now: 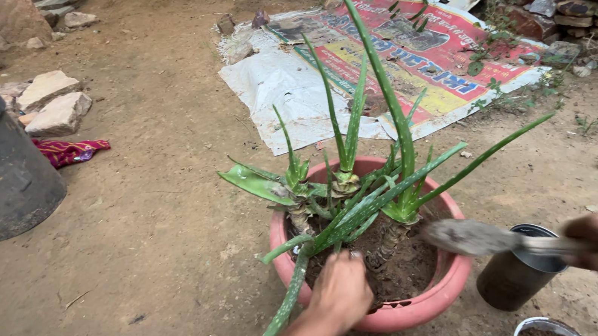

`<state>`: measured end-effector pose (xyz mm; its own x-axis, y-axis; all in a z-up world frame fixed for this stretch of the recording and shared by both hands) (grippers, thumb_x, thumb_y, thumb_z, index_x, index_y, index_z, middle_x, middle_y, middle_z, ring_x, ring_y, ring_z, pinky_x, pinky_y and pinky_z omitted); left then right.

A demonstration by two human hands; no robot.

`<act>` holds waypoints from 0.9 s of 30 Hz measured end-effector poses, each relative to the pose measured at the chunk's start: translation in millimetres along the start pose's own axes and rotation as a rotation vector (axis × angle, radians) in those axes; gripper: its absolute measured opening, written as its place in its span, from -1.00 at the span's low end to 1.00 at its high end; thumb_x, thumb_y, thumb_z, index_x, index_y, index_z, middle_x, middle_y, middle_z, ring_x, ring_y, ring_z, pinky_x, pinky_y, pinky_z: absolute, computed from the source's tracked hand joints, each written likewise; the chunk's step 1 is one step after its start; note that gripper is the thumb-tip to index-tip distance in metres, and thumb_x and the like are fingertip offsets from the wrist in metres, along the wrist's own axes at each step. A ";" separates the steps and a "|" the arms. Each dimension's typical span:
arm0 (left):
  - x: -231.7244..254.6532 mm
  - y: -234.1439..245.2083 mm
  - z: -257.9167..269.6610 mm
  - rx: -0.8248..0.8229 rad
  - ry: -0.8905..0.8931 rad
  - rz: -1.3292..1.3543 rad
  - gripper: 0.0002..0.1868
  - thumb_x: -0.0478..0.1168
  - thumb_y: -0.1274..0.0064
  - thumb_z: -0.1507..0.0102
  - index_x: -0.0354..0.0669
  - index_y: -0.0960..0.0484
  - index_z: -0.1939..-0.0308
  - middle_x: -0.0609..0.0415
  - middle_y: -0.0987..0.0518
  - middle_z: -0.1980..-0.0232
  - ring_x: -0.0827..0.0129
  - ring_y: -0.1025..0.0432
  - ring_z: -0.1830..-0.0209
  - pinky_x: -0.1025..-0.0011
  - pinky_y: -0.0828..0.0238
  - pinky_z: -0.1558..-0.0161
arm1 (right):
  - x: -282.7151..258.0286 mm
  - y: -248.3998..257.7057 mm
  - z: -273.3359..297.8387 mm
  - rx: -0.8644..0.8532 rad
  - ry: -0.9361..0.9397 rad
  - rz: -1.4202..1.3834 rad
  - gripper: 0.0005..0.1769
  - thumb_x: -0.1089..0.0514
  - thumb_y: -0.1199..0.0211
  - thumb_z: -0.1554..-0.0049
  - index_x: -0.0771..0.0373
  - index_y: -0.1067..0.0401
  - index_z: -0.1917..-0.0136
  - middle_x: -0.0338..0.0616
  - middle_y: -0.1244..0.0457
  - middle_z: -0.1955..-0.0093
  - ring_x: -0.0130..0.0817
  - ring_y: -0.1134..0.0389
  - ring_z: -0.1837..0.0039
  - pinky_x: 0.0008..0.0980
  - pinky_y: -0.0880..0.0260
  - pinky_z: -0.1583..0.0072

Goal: The person uses a trowel to loosen and move soil in a pink pot containing an aloe plant, adds more soil from a small cup, and firms the soil around the base of the plant by hand.

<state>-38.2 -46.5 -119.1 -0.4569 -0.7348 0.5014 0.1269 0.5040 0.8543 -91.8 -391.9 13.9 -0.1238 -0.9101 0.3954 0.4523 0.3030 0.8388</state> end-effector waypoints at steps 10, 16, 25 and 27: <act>-25.4 -82.0 -81.8 -0.122 0.332 -0.167 -0.61 -0.36 0.03 -0.29 -0.32 -0.50 -0.21 -0.26 -0.58 -0.18 -0.06 -0.51 -0.19 0.10 -0.48 -0.16 | -99.2 48.6 -1.5 0.200 0.183 0.090 -0.72 -0.14 -0.04 -0.20 0.00 -0.45 0.01 -0.13 -0.42 0.13 -0.14 -0.50 0.03 -0.10 -0.53 -0.04; -42.6 -92.2 -106.0 -0.078 0.440 -0.117 -0.55 -0.33 -0.07 -0.29 -0.25 -0.47 -0.28 -0.25 -0.48 -0.30 0.05 -0.49 -0.23 0.19 -0.52 -0.14 | -105.1 42.5 -13.7 0.207 0.212 0.059 -0.73 -0.14 -0.09 -0.16 -0.01 -0.47 0.02 -0.08 -0.41 0.17 -0.06 -0.48 0.03 -0.05 -0.51 -0.04; -40.2 -97.0 -100.5 -0.084 0.431 -0.173 -0.66 -0.37 0.00 -0.30 -0.28 -0.55 -0.17 -0.27 -0.55 -0.18 0.02 -0.52 -0.17 0.21 -0.51 -0.13 | -97.7 36.8 -17.1 0.190 0.193 0.026 -0.75 -0.10 -0.12 -0.11 -0.03 -0.48 0.00 -0.10 -0.41 0.13 -0.07 -0.48 0.01 -0.07 -0.52 -0.07; -38.3 -90.8 -92.8 -0.079 0.406 -0.161 -0.71 -0.38 0.05 -0.33 -0.29 -0.58 -0.13 -0.26 -0.58 -0.14 0.03 -0.54 -0.15 0.20 -0.54 -0.09 | -97.3 37.0 -17.1 0.183 0.185 0.031 -0.75 -0.10 -0.12 -0.12 -0.03 -0.49 0.00 -0.09 -0.42 0.12 -0.07 -0.48 0.00 -0.07 -0.52 -0.07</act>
<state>49.5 -106.2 -203.2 -0.0956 -0.9278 0.3607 0.1564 0.3438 0.9259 -47.9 -296.9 0.0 0.0594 -0.9307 0.3609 0.2837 0.3624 0.8878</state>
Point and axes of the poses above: each hand's wrist, its own z-axis away from the middle knuckle, its own y-axis out of the back of the hand, x = y × z, the point moved 4 cm from there along -z, towards the middle knuckle
